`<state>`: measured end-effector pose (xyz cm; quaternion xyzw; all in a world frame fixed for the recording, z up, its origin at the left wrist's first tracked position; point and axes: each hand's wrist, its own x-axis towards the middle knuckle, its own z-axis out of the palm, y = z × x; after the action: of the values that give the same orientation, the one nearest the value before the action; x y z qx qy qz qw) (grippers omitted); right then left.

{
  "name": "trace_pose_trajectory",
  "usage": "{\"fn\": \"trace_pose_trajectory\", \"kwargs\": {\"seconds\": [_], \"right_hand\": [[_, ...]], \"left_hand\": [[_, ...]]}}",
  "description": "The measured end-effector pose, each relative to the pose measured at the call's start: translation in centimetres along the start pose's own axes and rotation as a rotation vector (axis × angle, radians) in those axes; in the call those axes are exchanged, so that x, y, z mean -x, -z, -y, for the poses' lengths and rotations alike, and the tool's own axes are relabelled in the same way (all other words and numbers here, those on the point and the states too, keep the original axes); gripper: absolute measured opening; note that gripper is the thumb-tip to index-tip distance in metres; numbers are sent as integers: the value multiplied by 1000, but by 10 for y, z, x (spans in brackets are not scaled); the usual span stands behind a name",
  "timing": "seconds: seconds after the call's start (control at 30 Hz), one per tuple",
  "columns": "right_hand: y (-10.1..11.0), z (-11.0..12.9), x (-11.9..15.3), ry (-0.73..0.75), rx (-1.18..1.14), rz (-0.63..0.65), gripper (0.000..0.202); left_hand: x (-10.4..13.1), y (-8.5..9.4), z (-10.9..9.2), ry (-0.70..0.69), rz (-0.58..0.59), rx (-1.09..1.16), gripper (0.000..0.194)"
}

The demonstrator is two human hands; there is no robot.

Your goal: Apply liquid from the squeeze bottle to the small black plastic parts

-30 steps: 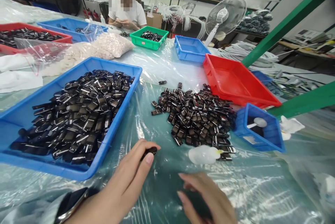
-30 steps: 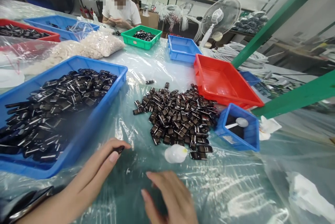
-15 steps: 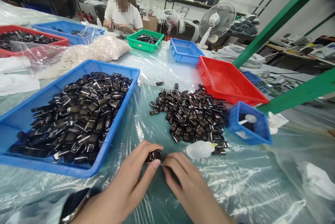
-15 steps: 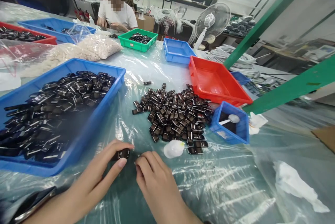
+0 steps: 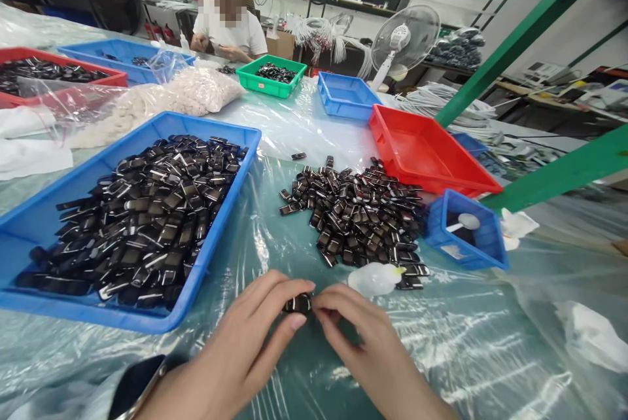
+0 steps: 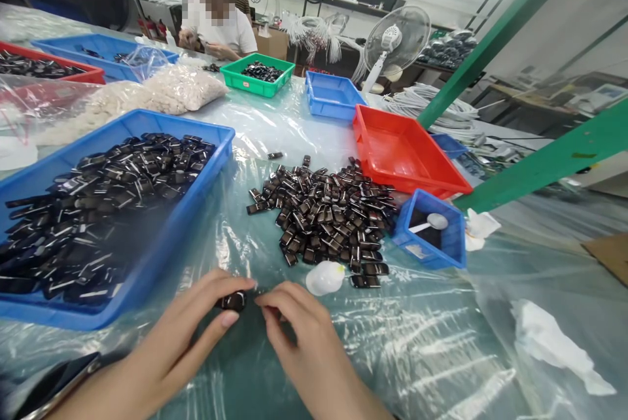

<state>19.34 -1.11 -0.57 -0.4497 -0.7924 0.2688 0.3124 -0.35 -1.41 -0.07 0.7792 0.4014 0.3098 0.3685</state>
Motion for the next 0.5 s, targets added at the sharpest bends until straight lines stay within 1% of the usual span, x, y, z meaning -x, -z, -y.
{"fn": "trace_pose_trajectory", "kwargs": {"seconds": [0.07,0.1,0.17,0.23,0.27,0.3,0.37,0.43,0.5], "right_hand": [[8,4,-1,-68,-122,19,10],[11,7,-1,-125,-224,41,7],[15,11,-1,-283,-521,89,2],[17,14,-1,-444,-859,117,7],[17,15,-2,-499,-983,119,11],[16,16,-3,-528,-1052,121,13],[16,18,-4,-564,-1117,128,16],[15,19,-4,-597,-1151,143,15],[16,19,-3,-621,-1198,165,13]], "left_hand": [[-1,1,0,-28,19,-22,27],[-1,1,1,-43,22,-40,26],[0,-1,2,-74,12,-77,27],[2,-4,2,-110,-11,-84,27],[3,-5,2,-123,-22,-68,25],[4,-7,2,-131,-27,-43,24],[6,-8,1,-120,-3,11,21],[5,-8,1,-110,38,42,22],[5,-5,1,-128,65,44,23]]}}
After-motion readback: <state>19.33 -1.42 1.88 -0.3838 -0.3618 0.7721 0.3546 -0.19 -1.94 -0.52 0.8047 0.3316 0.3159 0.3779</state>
